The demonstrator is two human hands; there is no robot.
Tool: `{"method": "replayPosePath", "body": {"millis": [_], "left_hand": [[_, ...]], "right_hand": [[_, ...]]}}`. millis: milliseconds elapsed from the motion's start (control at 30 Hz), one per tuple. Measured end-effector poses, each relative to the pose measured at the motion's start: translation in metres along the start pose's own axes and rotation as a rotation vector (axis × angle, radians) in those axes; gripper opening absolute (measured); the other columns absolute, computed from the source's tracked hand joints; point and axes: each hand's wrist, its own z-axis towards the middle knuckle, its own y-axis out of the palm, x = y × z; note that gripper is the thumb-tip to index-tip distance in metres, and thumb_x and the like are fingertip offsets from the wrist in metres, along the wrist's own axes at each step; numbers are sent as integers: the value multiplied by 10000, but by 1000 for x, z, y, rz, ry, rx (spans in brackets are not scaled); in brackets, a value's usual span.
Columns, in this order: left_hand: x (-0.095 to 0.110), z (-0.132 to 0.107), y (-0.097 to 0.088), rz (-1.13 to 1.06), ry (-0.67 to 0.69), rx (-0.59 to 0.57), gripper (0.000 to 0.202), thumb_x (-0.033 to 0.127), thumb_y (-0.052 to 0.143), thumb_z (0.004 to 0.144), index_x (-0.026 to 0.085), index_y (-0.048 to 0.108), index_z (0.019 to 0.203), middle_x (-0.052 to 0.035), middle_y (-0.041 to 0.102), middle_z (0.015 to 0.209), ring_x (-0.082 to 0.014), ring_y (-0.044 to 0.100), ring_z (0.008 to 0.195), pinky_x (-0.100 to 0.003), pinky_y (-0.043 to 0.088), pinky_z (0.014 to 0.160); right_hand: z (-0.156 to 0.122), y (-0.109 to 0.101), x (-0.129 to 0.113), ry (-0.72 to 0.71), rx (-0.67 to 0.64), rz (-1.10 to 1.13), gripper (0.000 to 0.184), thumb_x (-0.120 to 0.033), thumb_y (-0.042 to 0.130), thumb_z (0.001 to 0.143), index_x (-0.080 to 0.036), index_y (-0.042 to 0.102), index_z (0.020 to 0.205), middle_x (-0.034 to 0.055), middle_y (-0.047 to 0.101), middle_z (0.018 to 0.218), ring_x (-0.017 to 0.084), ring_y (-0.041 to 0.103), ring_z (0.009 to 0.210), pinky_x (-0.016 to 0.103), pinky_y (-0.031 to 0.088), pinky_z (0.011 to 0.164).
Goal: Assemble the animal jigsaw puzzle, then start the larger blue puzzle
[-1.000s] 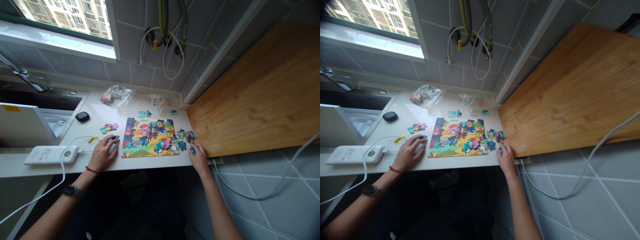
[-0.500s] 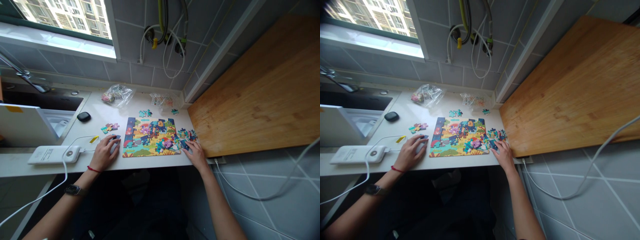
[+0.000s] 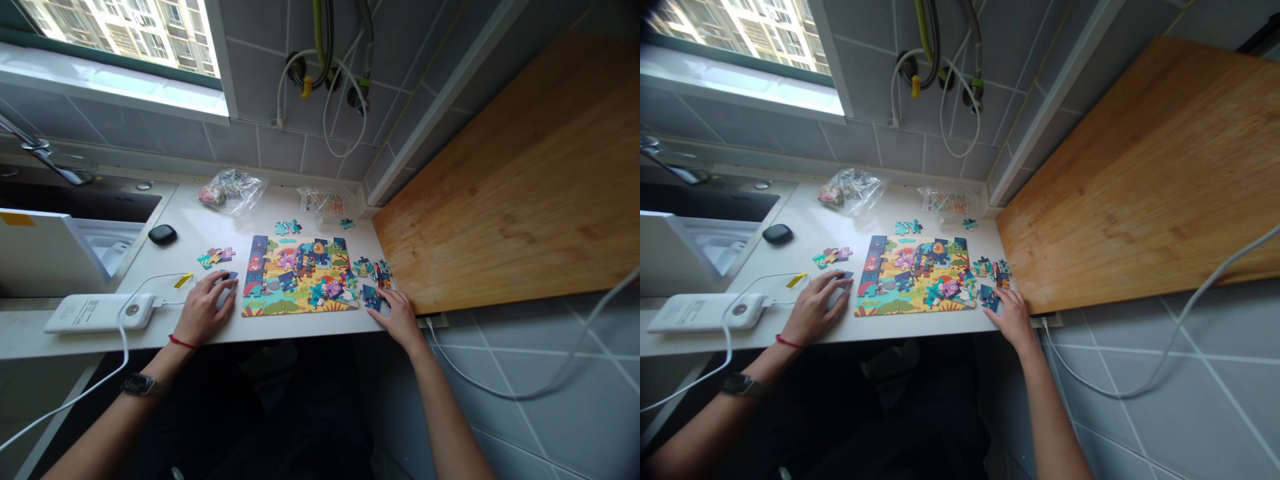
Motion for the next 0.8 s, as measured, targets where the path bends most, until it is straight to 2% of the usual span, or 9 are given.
{"method": "replayPosePath", "body": {"millis": [233, 433, 633, 800], "left_hand": [[-2, -1, 1, 14, 31, 8, 295, 359, 509, 1028, 196, 681, 1205, -159, 628, 1346, -350, 594, 1273, -518, 503, 1066], [-1, 0, 1, 23, 30, 10, 279, 358, 509, 1029, 214, 672, 1204, -146, 629, 1347, -342, 598, 1271, -508, 503, 1068], [-1, 0, 0, 14, 40, 14, 291, 359, 509, 1026, 201, 675, 1206, -161, 629, 1348, -356, 605, 1258, -522, 510, 1057], [-2, 0, 1, 16, 43, 21, 295, 371, 504, 1028, 207, 677, 1202, -160, 633, 1341, -362, 610, 1253, -529, 514, 1050]], "right_hand": [[-3, 1, -2, -31, 51, 22, 502, -553, 739, 876, -212, 728, 1244, 137, 754, 1170, 327, 675, 1097, 504, 556, 990], [-9, 5, -3, 9, 135, -10, 557, -583, 689, 916, -203, 677, 1323, 144, 721, 1145, 331, 655, 1089, 512, 542, 995], [-13, 15, 6, 80, 198, -47, 723, -671, 704, 869, -174, 633, 1388, 198, 643, 1327, 372, 606, 1247, 558, 509, 1086], [-3, 23, 12, 143, 199, 2, 665, -611, 628, 935, -178, 603, 1438, 205, 560, 1498, 363, 550, 1381, 545, 488, 1147]]}}
